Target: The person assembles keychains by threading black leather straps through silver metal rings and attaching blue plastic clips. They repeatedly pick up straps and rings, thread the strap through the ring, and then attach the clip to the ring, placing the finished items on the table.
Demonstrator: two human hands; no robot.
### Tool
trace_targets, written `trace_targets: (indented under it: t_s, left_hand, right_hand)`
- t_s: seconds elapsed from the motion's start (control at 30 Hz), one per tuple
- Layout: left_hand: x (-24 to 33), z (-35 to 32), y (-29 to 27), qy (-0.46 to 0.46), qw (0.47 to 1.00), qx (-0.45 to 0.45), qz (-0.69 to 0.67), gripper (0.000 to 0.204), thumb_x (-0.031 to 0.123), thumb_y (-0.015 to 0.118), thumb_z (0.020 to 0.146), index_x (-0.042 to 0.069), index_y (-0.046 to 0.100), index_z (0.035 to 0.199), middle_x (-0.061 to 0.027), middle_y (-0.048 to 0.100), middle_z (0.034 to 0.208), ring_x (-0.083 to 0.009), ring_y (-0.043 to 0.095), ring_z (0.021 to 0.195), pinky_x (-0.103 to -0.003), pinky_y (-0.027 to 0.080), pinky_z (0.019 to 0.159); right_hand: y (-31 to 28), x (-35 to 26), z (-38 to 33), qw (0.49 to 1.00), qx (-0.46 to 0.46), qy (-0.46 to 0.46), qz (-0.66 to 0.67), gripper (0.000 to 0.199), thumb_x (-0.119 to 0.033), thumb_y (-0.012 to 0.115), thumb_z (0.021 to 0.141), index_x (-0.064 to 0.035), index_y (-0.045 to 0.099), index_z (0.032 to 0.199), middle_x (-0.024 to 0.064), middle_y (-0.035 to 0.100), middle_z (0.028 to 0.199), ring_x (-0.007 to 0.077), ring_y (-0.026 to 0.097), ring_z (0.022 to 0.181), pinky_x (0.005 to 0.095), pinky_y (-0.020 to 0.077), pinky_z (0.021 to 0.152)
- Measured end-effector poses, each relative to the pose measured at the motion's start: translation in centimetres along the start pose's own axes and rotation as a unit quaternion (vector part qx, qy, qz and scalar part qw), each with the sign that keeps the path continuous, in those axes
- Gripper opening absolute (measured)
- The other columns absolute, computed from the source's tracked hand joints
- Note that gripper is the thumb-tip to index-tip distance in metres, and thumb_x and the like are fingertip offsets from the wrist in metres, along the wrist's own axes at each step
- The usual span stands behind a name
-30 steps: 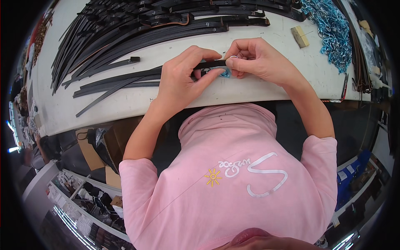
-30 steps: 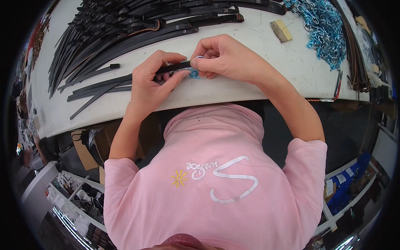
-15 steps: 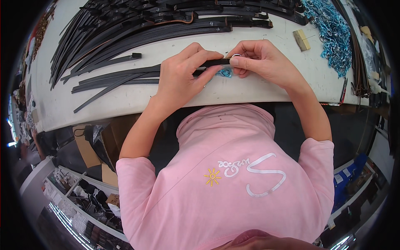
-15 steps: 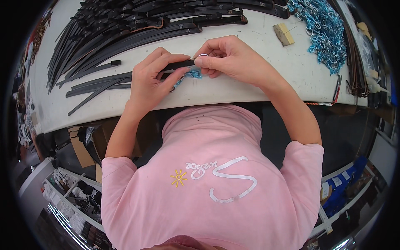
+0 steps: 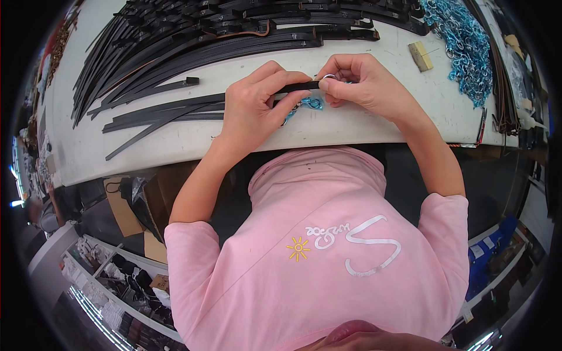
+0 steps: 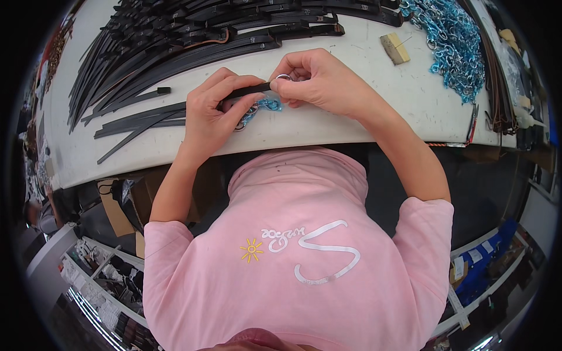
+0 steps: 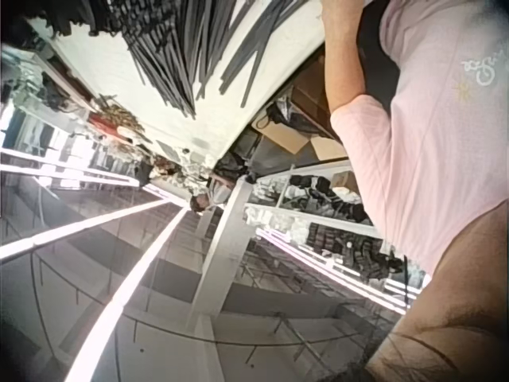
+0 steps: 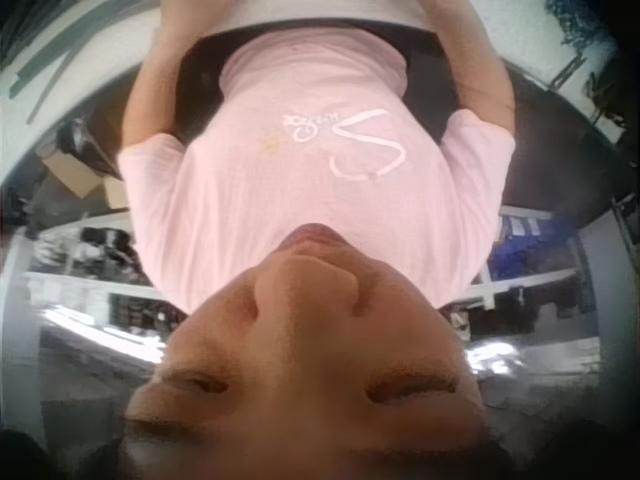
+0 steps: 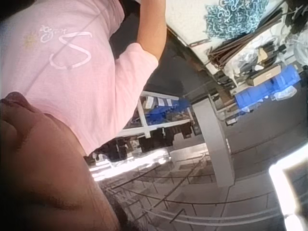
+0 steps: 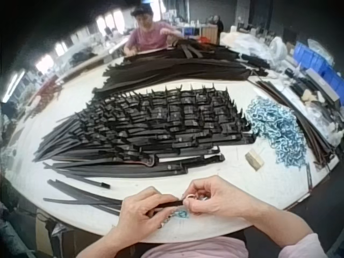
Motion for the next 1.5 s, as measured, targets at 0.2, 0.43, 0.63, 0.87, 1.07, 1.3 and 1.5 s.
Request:
trace_targets:
  t_s: [0.2, 0.43, 0.63, 0.87, 1.07, 1.3, 1.5]
  left_hand:
    - [1.5, 1.8, -0.9, 0.109, 0.993, 0.034, 0.044, 0.02, 0.009, 0.076, 0.082, 0.005, 0.072, 0.102, -0.0062, 0.066, 0.085, -0.0199, 0.062, 0.068, -0.03, 0.049, 0.061]
    - [-0.8, 3.2, 0.5, -0.034, 0.994, -0.105, 0.008, 0.021, 0.007, 0.074, 0.086, -0.001, 0.069, 0.105, -0.0117, 0.072, 0.095, -0.0193, 0.068, 0.082, -0.029, 0.053, 0.075]
    - [-1.2, 3.4, 0.6, 0.045, 0.997, -0.066, -0.022, 0.019, 0.008, 0.075, 0.085, 0.002, 0.069, 0.102, -0.0084, 0.068, 0.089, -0.0186, 0.063, 0.068, -0.028, 0.05, 0.061]
    - [-1.1, 3.3, 0.8, 0.026, 0.998, -0.059, -0.013, 0.019, 0.009, 0.076, 0.084, 0.005, 0.07, 0.101, -0.0059, 0.062, 0.082, -0.0184, 0.059, 0.059, -0.029, 0.048, 0.054]
    - [-0.4, 3.1, 0.5, 0.069, 0.996, -0.032, 0.038, 0.019, 0.011, 0.077, 0.082, 0.007, 0.072, 0.1, -0.0056, 0.059, 0.078, -0.0224, 0.059, 0.06, -0.033, 0.047, 0.053]
    - [-0.3, 3.1, 0.6, 0.078, 0.996, -0.03, 0.042, 0.019, 0.01, 0.078, 0.081, 0.007, 0.072, 0.1, -0.0053, 0.059, 0.077, -0.0219, 0.059, 0.06, -0.033, 0.047, 0.053]
    - [-0.6, 3.1, 0.7, 0.08, 0.996, -0.031, 0.018, 0.022, 0.003, 0.077, 0.081, 0.003, 0.072, 0.102, -0.0031, 0.058, 0.076, -0.0102, 0.047, 0.054, -0.024, 0.038, 0.049]
  right_hand:
    - [-0.8, -2.1, 0.5, 0.997, 0.009, -0.072, -0.022, 0.019, -0.017, 0.066, 0.096, 0.0004, 0.065, 0.102, 0.0052, 0.068, 0.085, 0.0078, 0.064, 0.077, 0.0228, 0.0538, 0.072]
    - [-1.9, -0.3, 1.5, 1.0, 0.008, -0.001, -0.003, 0.022, -0.021, 0.068, 0.094, -0.0003, 0.066, 0.1, 0.0046, 0.068, 0.083, 0.0097, 0.065, 0.075, 0.0247, 0.0558, 0.07]
    - [-2.2, 0.0, 1.5, 1.0, -0.007, 0.013, 0.006, 0.024, -0.022, 0.068, 0.094, 0.0004, 0.066, 0.101, 0.0063, 0.069, 0.083, 0.0105, 0.066, 0.074, 0.024, 0.0563, 0.069]
    - [-2.2, -0.1, 1.6, 0.999, -0.005, 0.032, 0.016, 0.023, -0.021, 0.068, 0.095, 0.0013, 0.066, 0.101, 0.0067, 0.07, 0.083, 0.0106, 0.067, 0.074, 0.0241, 0.0566, 0.069]
    - [-2.2, 0.1, 1.7, 0.999, -0.007, 0.04, 0.022, 0.023, -0.02, 0.069, 0.093, 0.0011, 0.066, 0.101, 0.0061, 0.069, 0.081, 0.0099, 0.067, 0.072, 0.0235, 0.0561, 0.068]
    - [-2.2, 0.0, 1.7, 0.999, -0.006, 0.031, 0.016, 0.019, -0.017, 0.068, 0.093, 0.0002, 0.065, 0.099, 0.0039, 0.067, 0.079, 0.0082, 0.065, 0.071, 0.0228, 0.0556, 0.066]
    - [-2.1, -0.1, 1.7, 1.0, -0.004, 0.027, 0.007, 0.017, -0.017, 0.067, 0.093, -0.0008, 0.064, 0.097, 0.0023, 0.066, 0.078, 0.0072, 0.064, 0.071, 0.0225, 0.0552, 0.065]
Point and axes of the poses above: each hand's wrist, its own z-axis towards the middle knuckle, its own y-axis out of the palm, x = y × z, the point moved 8 cm from there along z, towards the middle knuckle
